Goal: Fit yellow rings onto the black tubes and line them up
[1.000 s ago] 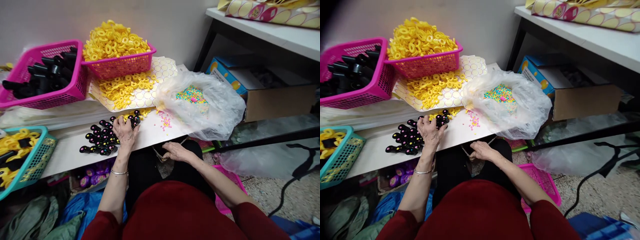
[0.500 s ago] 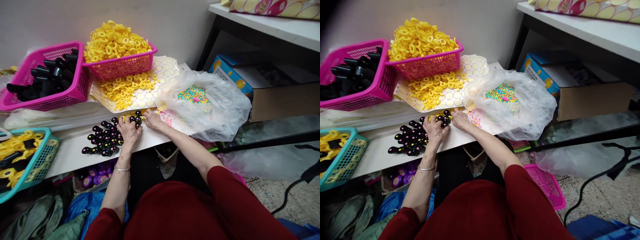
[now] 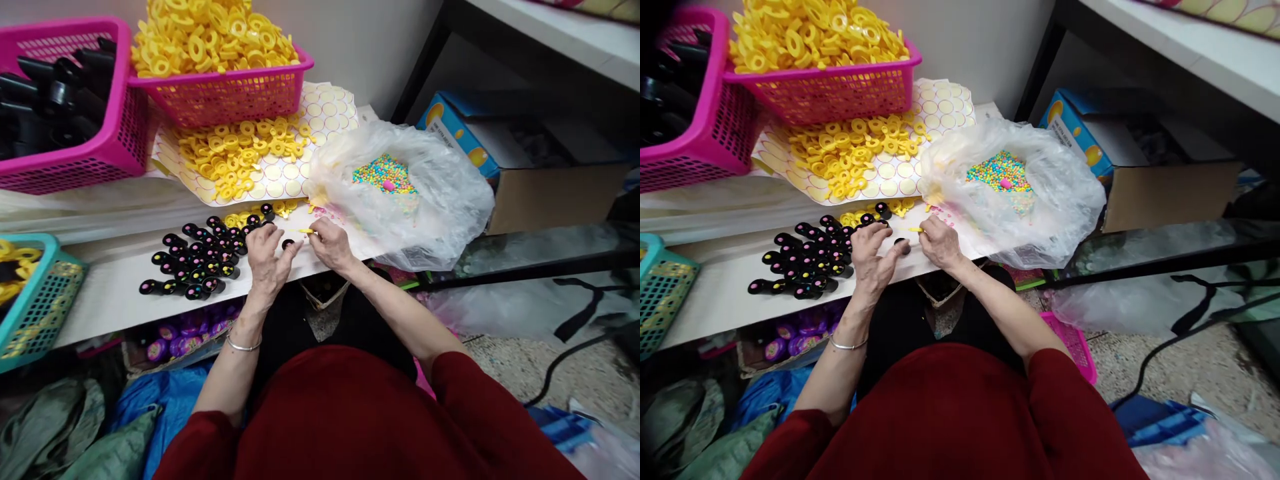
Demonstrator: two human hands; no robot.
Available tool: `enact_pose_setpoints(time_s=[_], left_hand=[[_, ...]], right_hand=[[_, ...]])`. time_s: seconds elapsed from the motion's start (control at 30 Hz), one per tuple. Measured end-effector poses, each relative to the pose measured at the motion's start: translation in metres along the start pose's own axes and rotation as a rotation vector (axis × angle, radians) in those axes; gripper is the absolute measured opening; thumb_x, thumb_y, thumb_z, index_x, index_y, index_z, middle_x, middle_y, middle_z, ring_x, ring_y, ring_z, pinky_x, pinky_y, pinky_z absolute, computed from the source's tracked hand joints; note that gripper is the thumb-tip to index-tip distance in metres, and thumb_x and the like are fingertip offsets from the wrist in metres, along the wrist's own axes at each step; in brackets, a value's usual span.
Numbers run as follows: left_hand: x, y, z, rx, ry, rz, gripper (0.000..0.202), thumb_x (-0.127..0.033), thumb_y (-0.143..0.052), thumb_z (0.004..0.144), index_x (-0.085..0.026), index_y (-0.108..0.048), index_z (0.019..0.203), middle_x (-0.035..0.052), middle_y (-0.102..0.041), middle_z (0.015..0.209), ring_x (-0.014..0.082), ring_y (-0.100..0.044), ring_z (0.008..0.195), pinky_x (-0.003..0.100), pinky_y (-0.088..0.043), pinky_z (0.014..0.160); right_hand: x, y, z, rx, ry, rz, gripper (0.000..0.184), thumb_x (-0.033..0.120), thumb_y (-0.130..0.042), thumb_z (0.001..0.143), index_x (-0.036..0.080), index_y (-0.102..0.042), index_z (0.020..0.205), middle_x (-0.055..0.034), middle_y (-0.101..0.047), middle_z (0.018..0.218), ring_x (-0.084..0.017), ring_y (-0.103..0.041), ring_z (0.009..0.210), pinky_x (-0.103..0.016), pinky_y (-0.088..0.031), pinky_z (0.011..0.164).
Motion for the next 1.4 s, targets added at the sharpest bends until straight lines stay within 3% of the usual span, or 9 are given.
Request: enact_pose_setpoints(time_s=[0.07,0.17,0.3,0.4,0.5,0.63,0.8,1.07,1.4], left_hand=[[0.004,-0.006,0.000,0.017,0.222,-0.242,0.036,-0.049,-0.071,0.067,-0.017,-0.067,0.084,0.0053,-0.063,0.080,0.0185,-0.058,0.078,0.031,-0.046,0.066],[0.005,-0.019,-0.002,0.112,0.467,-0.535,0.036,-0.045,-0.076,0.060,-0.013,-0.066,0.075,-0.0004,-0.058,0.057,0.0091,-0.050,0.049,0.023,-0.037,0.046],[0.009,-0.014,-0.004,0.020,0.647,-0.681,0.037,-0.036,-0.081,0.050,-0.012,-0.063,0.072,-0.0033,-0.056,0.050,0.0059,-0.047,0.040,0.018,-0.031,0.038],[0.009,-0.012,-0.007,0.111,0.754,-0.801,0.037,-0.026,-0.082,0.044,-0.011,-0.063,0.072,-0.0026,-0.057,0.049,0.0075,-0.051,0.039,0.017,-0.035,0.038],[0.011,-0.009,-0.005,0.129,0.743,-0.834,0.029,-0.019,-0.080,0.042,-0.010,-0.064,0.065,-0.0011,-0.058,0.050,0.0069,-0.050,0.039,0.017,-0.036,0.038],[0.020,-0.007,0.003,0.049,0.657,-0.780,0.020,-0.017,-0.077,0.044,-0.012,-0.064,0.058,-0.0014,-0.058,0.050,0.0056,-0.047,0.038,0.017,-0.034,0.037],[0.030,-0.011,0.006,0.033,0.588,-0.701,0.015,-0.019,-0.076,0.047,-0.012,-0.065,0.055,-0.0029,-0.054,0.045,0.0043,-0.043,0.038,0.017,-0.031,0.039],[0.049,-0.018,0.000,-0.024,0.593,-0.526,0.018,-0.024,-0.076,0.047,-0.012,-0.068,0.058,-0.0036,-0.051,0.046,0.0061,-0.041,0.043,0.021,-0.031,0.044],[0.057,-0.023,0.001,0.020,0.568,-0.487,0.017,-0.025,-0.074,0.051,-0.013,-0.072,0.063,-0.0004,-0.059,0.055,0.0093,-0.047,0.052,0.023,-0.037,0.052]], right_hand=[[0.009,0.004,-0.012,-0.016,0.076,-0.023,0.025,0.016,-0.035,0.086,0.015,-0.060,0.084,-0.0108,-0.059,0.087,-0.020,-0.055,0.083,-0.031,-0.042,0.077],[0.019,0.002,-0.022,-0.026,0.156,0.025,0.028,0.017,-0.034,0.089,0.015,-0.061,0.086,-0.0128,-0.061,0.089,-0.020,-0.057,0.085,-0.032,-0.044,0.080],[0.024,0.001,-0.029,-0.185,0.305,0.177,0.028,0.017,-0.034,0.090,0.016,-0.062,0.093,-0.0127,-0.062,0.099,-0.018,-0.061,0.089,-0.030,-0.050,0.077],[0.029,0.005,-0.034,-0.294,0.433,0.259,0.027,0.014,-0.034,0.090,0.015,-0.060,0.097,-0.0138,-0.063,0.103,-0.017,-0.062,0.094,-0.028,-0.053,0.076],[0.034,0.007,-0.034,-0.256,0.451,0.377,0.021,0.018,-0.042,0.089,0.015,-0.057,0.103,-0.0136,-0.062,0.105,-0.018,-0.060,0.099,-0.030,-0.052,0.082],[0.034,-0.001,-0.023,-0.136,0.317,0.484,0.020,0.029,-0.052,0.086,0.017,-0.058,0.101,-0.0098,-0.061,0.096,-0.017,-0.060,0.087,-0.030,-0.051,0.076],[0.030,-0.016,-0.012,-0.043,0.285,0.392,0.015,0.024,-0.050,0.086,0.017,-0.060,0.095,-0.0084,-0.060,0.093,-0.019,-0.056,0.088,-0.032,-0.047,0.078],[0.026,-0.026,-0.013,-0.008,0.274,0.125,0.017,0.023,-0.052,0.085,0.016,-0.062,0.098,-0.0104,-0.063,0.098,-0.023,-0.052,0.089,-0.035,-0.043,0.080],[0.018,-0.034,-0.013,-0.032,0.244,0.198,0.017,0.024,-0.051,0.085,0.016,-0.062,0.096,-0.0107,-0.064,0.097,-0.023,-0.055,0.090,-0.034,-0.046,0.081]])
Point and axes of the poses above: each hand's wrist, its own z-axis towards the middle knuckle, its own y-axis out of the back of the hand, x = y × z, the point moved 5 cm from there along z, towards the middle knuckle
